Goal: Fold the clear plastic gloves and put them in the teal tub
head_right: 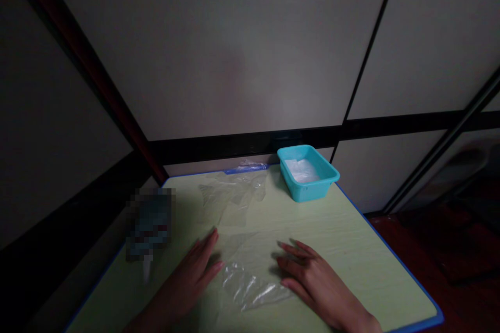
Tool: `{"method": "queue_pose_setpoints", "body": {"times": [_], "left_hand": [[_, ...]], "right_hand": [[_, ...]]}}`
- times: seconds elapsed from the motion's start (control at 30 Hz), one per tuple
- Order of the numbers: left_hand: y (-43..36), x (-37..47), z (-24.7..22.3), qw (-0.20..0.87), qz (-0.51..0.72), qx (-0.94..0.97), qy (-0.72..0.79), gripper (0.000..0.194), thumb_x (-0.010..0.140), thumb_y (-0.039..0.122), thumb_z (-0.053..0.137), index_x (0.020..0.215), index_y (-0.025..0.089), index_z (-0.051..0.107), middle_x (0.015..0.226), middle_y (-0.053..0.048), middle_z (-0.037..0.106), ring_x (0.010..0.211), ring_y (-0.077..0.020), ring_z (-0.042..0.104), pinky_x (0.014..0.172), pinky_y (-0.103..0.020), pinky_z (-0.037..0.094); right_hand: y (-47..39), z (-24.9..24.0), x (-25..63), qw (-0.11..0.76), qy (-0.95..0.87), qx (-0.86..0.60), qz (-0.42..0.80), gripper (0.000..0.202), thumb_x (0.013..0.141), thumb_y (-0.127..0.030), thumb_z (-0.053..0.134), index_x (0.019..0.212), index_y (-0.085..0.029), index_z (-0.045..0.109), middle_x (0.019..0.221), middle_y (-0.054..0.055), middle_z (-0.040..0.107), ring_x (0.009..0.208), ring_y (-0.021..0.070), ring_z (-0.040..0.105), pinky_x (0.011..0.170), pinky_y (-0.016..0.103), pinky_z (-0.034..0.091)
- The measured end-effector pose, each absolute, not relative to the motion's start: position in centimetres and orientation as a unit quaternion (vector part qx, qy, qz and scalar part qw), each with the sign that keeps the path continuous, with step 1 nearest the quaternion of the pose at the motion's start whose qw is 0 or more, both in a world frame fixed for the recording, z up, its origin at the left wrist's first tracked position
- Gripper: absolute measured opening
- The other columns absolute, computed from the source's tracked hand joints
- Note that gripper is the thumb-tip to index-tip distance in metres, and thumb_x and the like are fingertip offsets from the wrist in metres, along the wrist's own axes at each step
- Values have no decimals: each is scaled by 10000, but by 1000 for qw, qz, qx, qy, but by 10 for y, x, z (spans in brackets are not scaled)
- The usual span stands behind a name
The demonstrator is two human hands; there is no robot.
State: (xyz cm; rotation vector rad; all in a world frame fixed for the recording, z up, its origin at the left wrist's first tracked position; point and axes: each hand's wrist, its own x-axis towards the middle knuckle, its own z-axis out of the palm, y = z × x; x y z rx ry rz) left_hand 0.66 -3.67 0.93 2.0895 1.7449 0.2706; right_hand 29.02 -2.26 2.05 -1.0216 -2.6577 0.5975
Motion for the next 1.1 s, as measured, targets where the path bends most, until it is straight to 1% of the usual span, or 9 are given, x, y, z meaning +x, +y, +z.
{"method": "queue_pose_setpoints", "body": {"times": [0.17, 0.33, 0.47, 0.63, 0.73, 0.8, 0.9, 1.03, 1.1], "left_hand": [[-20, 5, 7, 197, 86, 765, 607, 617, 842, 395, 316, 1326, 22, 229, 1388, -189, 239, 1284, -240, 209, 1039, -428, 153], [-2, 9, 9, 180, 88, 788, 583, 593, 842, 401, 340, 1313, 49, 268, 1379, -175, 278, 1273, -230, 249, 1045, -407, 134], [11, 15, 13, 167, 65, 808, 562, 596, 853, 398, 335, 1321, 40, 249, 1372, -175, 299, 1271, -216, 258, 1047, -381, 134], [26, 24, 16, 153, 50, 829, 535, 587, 865, 401, 328, 1314, 31, 256, 1362, -193, 307, 1272, -209, 256, 1049, -384, 131], [35, 30, 17, 153, 53, 838, 521, 566, 865, 400, 340, 1313, 63, 266, 1361, -170, 325, 1269, -199, 264, 1052, -381, 131], [39, 35, 17, 153, 57, 843, 513, 558, 864, 403, 349, 1313, 81, 271, 1359, -160, 337, 1268, -195, 268, 1053, -377, 137], [42, 40, 17, 149, 62, 848, 505, 553, 861, 396, 365, 1314, 93, 273, 1358, -156, 343, 1270, -195, 262, 1057, -378, 129], [23, 40, 18, 155, 84, 846, 504, 578, 848, 377, 404, 1330, 94, 255, 1383, -149, 293, 1286, -215, 211, 1059, -398, 134], [3, 40, 18, 181, 114, 841, 497, 601, 841, 363, 423, 1352, 125, 215, 1403, -123, 252, 1294, -228, 179, 1055, -416, 153]], "right_hand": [[-33, 26, 285, 120, -909, -331, 224, 346, 881, -348, 423, 1196, -227, 496, 1204, 38, 535, 1211, 194, 359, 1048, 400, 231], [-41, 32, 279, 91, -911, -322, 241, 375, 885, -377, 402, 1223, -230, 470, 1221, 32, 520, 1223, 196, 340, 1058, 403, 201], [-44, 37, 272, 69, -912, -313, 255, 387, 888, -384, 388, 1233, -224, 463, 1227, 33, 514, 1225, 191, 335, 1063, 387, 190], [-45, 46, 262, 58, -916, -299, 260, 394, 877, -375, 413, 1207, -175, 494, 1213, 61, 525, 1216, 206, 348, 1056, 375, 207], [-45, 46, 253, 45, -924, -288, 247, 386, 875, -360, 426, 1194, -157, 502, 1205, 79, 529, 1208, 202, 361, 1051, 369, 212], [-45, 39, 245, 43, -936, -267, 226, 408, 864, -385, 437, 1185, -142, 505, 1204, 95, 527, 1198, 202, 374, 1044, 362, 228], [-44, 21, 232, 62, -955, -224, 186, 392, 864, -391, 433, 1142, -133, 531, 1157, 98, 564, 1170, 199, 412, 1032, 350, 251], [-41, 1, 224, 109, -962, -202, 149, 295, 907, -296, 370, 1097, -168, 555, 1079, 69, 616, 1139, 161, 449, 1025, 321, 260], [-38, 1, 229, 129, -959, -207, 147, 316, 896, -333, 386, 1121, -173, 540, 1090, 76, 609, 1117, 162, 473, 1010, 304, 287]]}}
